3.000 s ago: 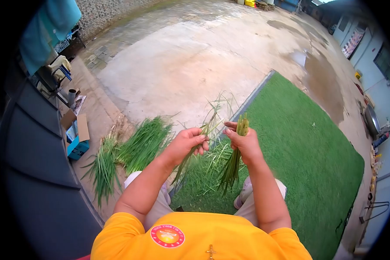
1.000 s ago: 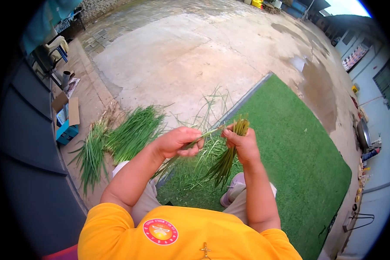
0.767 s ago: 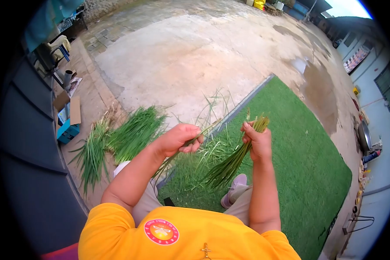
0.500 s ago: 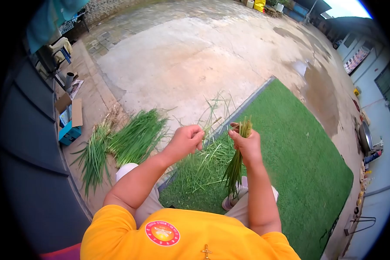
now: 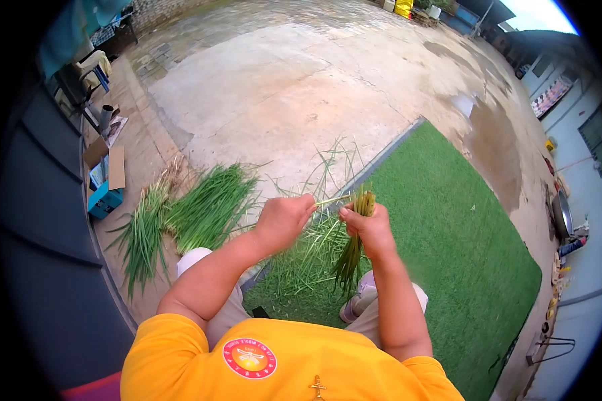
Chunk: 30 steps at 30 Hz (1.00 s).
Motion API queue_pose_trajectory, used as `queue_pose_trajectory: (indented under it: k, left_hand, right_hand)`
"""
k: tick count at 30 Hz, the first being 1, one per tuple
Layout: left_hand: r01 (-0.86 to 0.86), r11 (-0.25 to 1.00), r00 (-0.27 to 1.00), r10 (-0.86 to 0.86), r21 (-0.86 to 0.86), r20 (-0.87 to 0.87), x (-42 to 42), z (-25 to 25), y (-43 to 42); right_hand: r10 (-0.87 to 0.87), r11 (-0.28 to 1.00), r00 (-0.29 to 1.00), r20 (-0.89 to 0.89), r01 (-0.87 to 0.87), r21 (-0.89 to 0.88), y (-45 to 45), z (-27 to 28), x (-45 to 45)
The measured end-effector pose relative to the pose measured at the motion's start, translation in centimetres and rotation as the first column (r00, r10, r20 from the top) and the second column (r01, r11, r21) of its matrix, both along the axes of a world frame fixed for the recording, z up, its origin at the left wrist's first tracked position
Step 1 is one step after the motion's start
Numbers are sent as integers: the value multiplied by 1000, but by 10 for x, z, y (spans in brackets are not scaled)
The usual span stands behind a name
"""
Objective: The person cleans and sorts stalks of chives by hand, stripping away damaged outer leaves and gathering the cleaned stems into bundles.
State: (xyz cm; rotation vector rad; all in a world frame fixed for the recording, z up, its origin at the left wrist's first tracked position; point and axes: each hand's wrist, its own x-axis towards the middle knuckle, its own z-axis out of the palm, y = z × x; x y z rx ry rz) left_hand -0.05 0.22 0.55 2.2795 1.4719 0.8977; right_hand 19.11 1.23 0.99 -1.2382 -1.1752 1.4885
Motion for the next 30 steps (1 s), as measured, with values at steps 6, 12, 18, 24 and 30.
queue_pose_trajectory:
  k: [6,12,18,24,30]
  left_hand:
    - [-58,998,998,58,21,5,-14,-4,7]
    - [-26,999,994,31,47,-103,-10,1,1]
    - [267,885,942,-154,-383,299,0,4,-2]
    - [610,524,647,104,-594,756,0,16,-1]
    - [618,471,630,183,-629,755,-2,16,-2]
  right_hand:
    - [-143,989,989,-40,145,41,6,6,20]
    - [-242,958,959,148,212,192,6,12,16]
    - [-94,869,935,341,-90,487,1,-8,-2]
    - [-103,993,975,-196,113,36,-7,1,-12]
    - [-327,944,831,-450,314,-104,8,5,7]
